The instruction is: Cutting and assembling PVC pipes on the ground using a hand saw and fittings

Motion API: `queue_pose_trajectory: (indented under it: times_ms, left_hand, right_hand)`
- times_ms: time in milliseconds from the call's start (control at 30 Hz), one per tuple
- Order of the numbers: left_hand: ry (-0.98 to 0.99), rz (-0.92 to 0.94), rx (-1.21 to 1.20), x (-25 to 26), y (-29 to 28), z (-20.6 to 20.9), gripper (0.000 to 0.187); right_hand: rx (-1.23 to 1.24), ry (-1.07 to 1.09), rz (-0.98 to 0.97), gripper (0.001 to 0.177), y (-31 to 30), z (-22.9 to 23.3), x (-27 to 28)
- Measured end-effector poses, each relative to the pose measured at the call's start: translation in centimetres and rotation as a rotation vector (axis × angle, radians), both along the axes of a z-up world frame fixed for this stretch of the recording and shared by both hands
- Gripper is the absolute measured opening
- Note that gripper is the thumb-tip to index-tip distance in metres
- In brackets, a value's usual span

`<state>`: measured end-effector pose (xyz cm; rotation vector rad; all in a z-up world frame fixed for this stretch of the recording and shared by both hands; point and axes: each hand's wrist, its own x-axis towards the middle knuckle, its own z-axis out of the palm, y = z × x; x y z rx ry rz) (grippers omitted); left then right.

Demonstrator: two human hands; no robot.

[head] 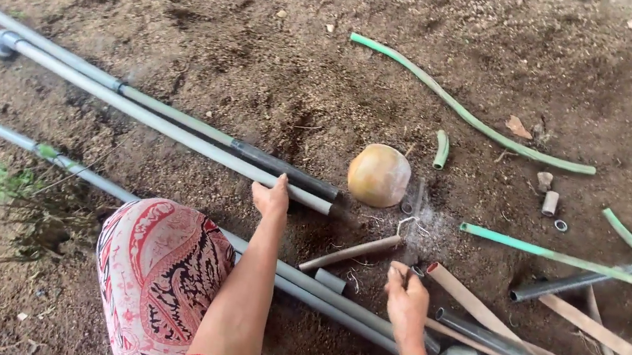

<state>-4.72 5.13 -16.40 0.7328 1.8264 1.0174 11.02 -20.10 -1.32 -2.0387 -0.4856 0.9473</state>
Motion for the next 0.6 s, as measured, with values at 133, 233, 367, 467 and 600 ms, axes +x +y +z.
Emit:
queue_pose_trajectory:
  times_ms: [133, 233, 367, 467, 600]
  left_hand:
    - [0.117, -0.077, -0.125, -1.8, 0.9, -2.3, 0.074]
    - [0.116, -0.132, -0.113, -2.9, 1.2, -1.3, 0.076]
    - [0.144, -0.041, -0.081, -3.3, 1.3, -2.4, 0.069]
    - [0.315, 0.02, 0.181, -1.9, -0.5, 0.2, 0.046]
    - [0.262, -0.156, 0.575, 1.5, -3.7, 5.7, 0.034]
  right_hand:
    - [0.031, -0.173, -0.107, 0.027, -0.4, -0.5, -0.6]
    - [0.008, -0.204, -0.106, 0.03, -0.8, -1.5, -0.7]
    - [-0.042, -0.138, -0.136, 0.048, -2.2, -1.5, -1.2]
    - [-0.055, -0.117, -0.174, 0.057, -3.1, -0.1, -1.9]
    - [-0.046, -0.082, -0.265, 0.06, -4.1, 0.7, -1.4]
